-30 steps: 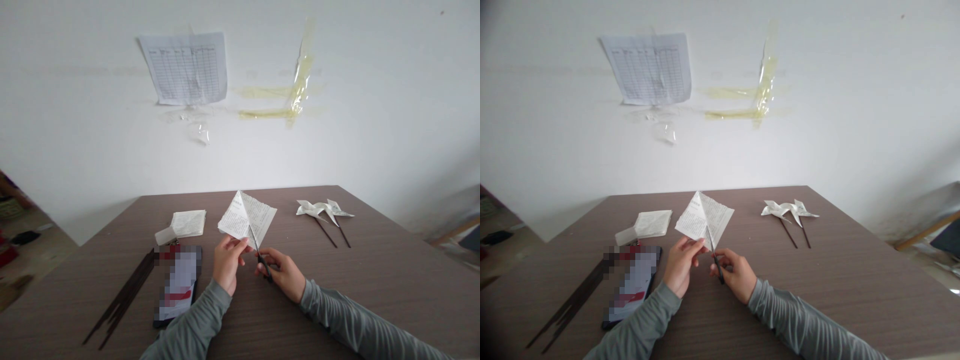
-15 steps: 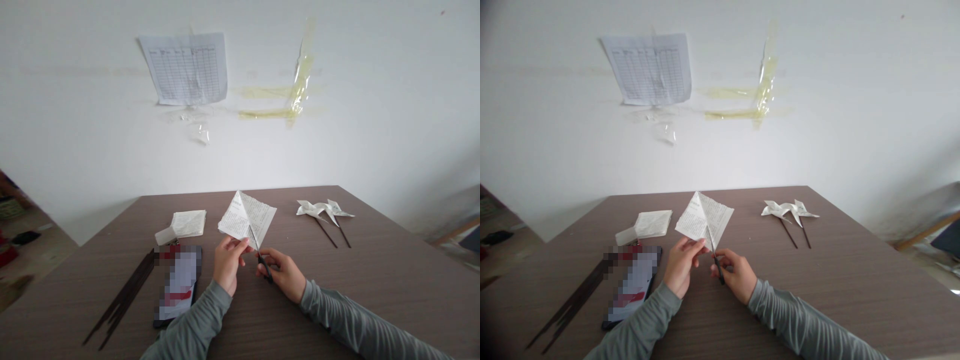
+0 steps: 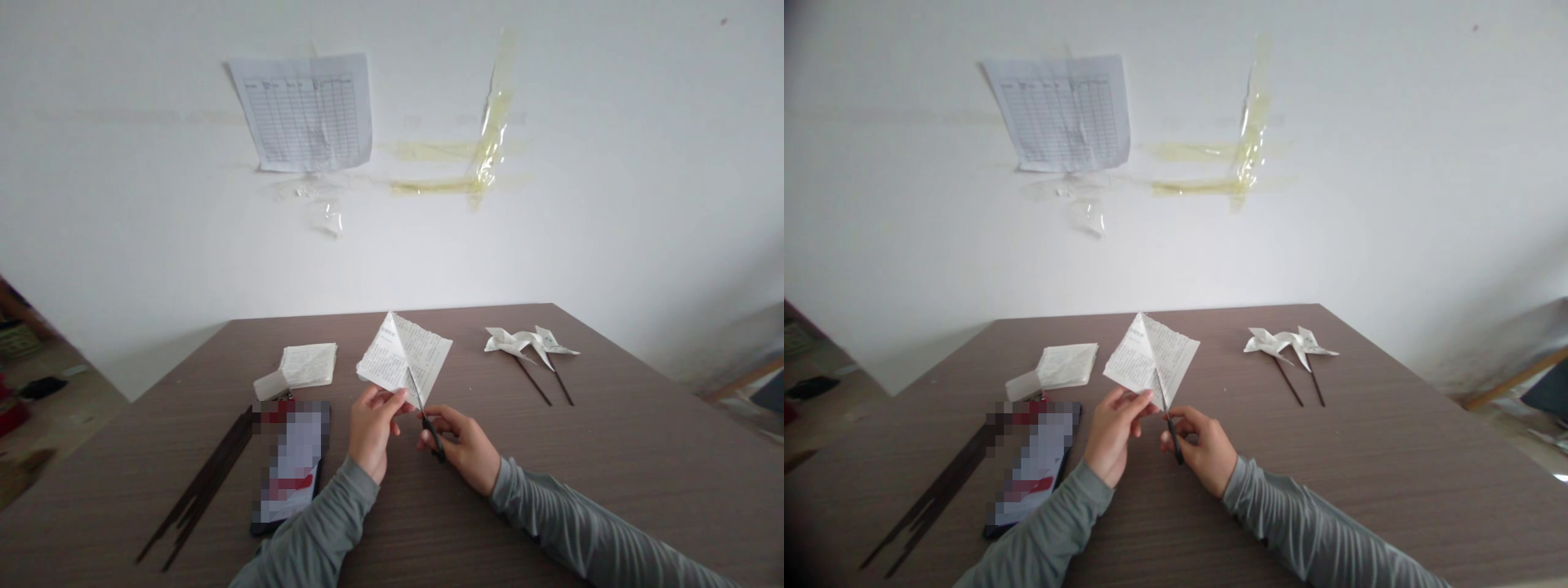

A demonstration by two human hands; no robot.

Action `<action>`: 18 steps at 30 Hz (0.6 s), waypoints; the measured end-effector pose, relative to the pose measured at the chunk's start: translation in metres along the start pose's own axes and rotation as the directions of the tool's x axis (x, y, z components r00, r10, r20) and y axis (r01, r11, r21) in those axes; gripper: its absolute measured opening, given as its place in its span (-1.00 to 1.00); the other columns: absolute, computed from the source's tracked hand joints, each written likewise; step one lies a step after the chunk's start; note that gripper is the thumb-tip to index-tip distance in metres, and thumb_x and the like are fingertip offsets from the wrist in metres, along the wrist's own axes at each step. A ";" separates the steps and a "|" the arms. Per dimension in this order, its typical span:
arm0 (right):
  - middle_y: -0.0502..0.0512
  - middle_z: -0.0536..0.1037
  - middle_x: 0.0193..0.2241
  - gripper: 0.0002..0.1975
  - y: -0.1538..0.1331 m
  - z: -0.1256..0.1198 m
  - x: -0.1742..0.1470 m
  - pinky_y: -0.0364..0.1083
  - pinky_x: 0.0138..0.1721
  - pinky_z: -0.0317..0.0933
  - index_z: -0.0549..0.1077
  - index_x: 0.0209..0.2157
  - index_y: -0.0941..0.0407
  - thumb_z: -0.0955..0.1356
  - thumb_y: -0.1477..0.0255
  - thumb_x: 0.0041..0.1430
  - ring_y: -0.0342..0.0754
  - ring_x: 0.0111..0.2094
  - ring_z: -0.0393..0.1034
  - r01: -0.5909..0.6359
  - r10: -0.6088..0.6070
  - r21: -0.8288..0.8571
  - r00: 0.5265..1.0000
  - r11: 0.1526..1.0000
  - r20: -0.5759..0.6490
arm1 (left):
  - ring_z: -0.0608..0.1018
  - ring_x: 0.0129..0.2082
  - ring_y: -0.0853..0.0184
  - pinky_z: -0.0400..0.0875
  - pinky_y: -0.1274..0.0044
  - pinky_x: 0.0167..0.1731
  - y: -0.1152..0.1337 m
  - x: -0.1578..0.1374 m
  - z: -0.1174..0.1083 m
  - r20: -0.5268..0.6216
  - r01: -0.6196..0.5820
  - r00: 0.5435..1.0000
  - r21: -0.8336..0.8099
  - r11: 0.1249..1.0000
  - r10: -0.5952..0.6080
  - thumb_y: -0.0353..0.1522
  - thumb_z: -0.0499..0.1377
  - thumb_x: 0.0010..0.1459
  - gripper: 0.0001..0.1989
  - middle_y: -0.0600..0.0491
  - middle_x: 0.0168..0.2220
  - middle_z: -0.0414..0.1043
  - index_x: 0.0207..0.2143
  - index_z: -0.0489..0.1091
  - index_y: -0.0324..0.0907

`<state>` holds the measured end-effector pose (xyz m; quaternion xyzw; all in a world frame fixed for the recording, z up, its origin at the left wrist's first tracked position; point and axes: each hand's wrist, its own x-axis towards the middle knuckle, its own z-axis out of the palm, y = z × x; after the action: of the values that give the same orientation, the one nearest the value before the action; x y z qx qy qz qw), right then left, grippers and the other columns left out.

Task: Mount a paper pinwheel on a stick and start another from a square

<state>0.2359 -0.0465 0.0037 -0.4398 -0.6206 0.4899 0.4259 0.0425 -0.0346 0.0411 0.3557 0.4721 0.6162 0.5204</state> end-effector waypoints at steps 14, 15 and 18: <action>0.07 0.80 -0.42 -0.47 0.011 0.001 0.003 0.11 -0.24 0.69 0.80 -0.04 -0.04 0.70 -0.16 0.25 0.19 -0.38 0.71 0.042 -0.042 0.012 0.999 0.999 0.019 | 0.87 -0.36 0.16 0.30 0.61 -0.59 -0.002 0.000 -0.001 0.014 -0.009 1.000 0.013 1.000 0.008 -0.12 0.79 -0.13 -0.51 0.01 -0.38 0.80 -0.32 0.67 -0.11; 0.07 0.80 -0.43 -0.48 0.012 0.000 0.003 0.12 -0.24 0.68 0.80 -0.04 -0.03 0.70 -0.15 0.26 0.19 -0.39 0.70 0.048 -0.049 0.011 0.999 0.999 0.019 | 0.86 -0.37 0.16 0.30 0.61 -0.59 -0.002 0.000 -0.001 0.012 -0.008 1.000 0.011 1.000 0.008 -0.12 0.78 -0.14 -0.51 0.01 -0.38 0.80 -0.32 0.66 -0.11; 0.08 0.81 -0.42 -0.52 0.012 0.000 0.003 0.14 -0.24 0.67 0.81 -0.04 -0.05 0.70 -0.12 0.26 0.20 -0.38 0.69 0.052 -0.052 0.013 0.999 0.999 0.017 | 0.85 -0.38 0.17 0.28 0.62 -0.60 -0.002 0.000 -0.001 0.001 0.000 1.000 0.001 1.000 0.000 -0.13 0.77 -0.19 -0.51 0.01 -0.38 0.80 -0.34 0.65 -0.11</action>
<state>0.2366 -0.0422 -0.0077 -0.4165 -0.6324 0.4866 0.4357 0.0423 -0.0345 0.0393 0.3564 0.4721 0.6157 0.5205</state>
